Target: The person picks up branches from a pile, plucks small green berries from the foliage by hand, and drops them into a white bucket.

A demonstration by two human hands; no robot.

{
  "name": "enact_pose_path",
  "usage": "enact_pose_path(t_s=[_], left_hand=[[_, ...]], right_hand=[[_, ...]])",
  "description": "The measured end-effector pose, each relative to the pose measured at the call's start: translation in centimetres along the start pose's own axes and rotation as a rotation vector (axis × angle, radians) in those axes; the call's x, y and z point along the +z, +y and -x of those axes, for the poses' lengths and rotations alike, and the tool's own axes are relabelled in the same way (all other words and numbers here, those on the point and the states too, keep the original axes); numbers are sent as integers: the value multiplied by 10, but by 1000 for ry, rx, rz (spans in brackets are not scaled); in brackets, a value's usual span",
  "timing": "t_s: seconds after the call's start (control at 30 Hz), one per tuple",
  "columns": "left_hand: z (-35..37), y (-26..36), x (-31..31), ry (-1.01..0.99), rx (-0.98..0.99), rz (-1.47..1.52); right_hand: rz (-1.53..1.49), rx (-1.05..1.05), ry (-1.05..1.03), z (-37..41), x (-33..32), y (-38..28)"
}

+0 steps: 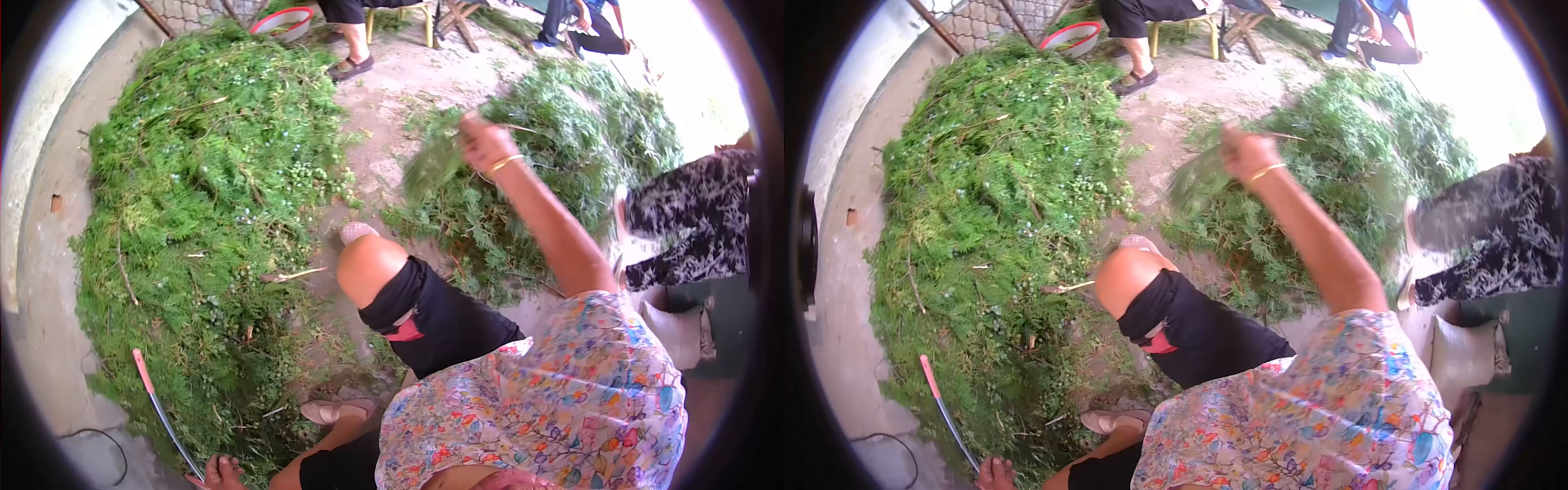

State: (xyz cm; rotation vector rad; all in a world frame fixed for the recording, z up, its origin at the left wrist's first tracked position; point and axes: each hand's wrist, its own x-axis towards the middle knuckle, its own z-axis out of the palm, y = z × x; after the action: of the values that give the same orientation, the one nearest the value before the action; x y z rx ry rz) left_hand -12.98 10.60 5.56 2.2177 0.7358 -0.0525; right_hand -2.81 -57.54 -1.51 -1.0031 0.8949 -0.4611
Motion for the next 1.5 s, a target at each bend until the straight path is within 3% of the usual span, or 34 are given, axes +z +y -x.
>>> enact_pose_path(t_s=[0.1,0.17,0.23,0.3,0.4,0.47,0.53,0.63,0.7,0.9,0.97,1.03,1.1,1.17,1.23,1.3,1.43,1.5], left_hand=[[-7,-4,8,-77,2,63],[-10,-6,16,-73,-8,91],[-8,0,22,-58,-21,117],[-1,21,28,-79,-44,38],[-6,31,37,8,13,101],[-46,-6,38,51,130,240],[-53,7,40,-26,210,70],[-70,14,60,-83,158,226],[-97,1,66,-281,134,293],[-152,-88,143,-193,-190,347],[-186,-196,194,-237,295,-206],[-169,-200,230,-399,35,-481],[-147,-213,264,-303,60,-608],[-145,-234,299,-304,-113,-515],[-148,-206,295,-421,-152,-520],[-161,-200,308,-234,-160,-474],[-189,-186,317,-211,-249,-389],[-197,-206,337,-246,-256,-408]], right_hand=[[-408,-140,181,-22,-116,-57],[-320,-59,335,-15,-161,-66],[-242,-98,230,-30,-224,-35],[-127,132,273,-18,-229,3],[-23,276,232,18,-164,35],[110,268,63,38,-102,33],[160,144,-193,44,-45,27],[479,-106,-446,79,58,11],[448,-162,-717,105,119,17],[629,-130,-1190,180,237,60],[651,-109,-1214,198,256,81],[758,-92,-1232,207,268,102],[781,-58,-1225,212,272,120],[886,17,-1174,210,272,137],[907,66,-1102,218,271,145],[885,181,-1078,226,274,145],[953,120,-1111,226,274,151],[918,130,-1136,223,271,154]])
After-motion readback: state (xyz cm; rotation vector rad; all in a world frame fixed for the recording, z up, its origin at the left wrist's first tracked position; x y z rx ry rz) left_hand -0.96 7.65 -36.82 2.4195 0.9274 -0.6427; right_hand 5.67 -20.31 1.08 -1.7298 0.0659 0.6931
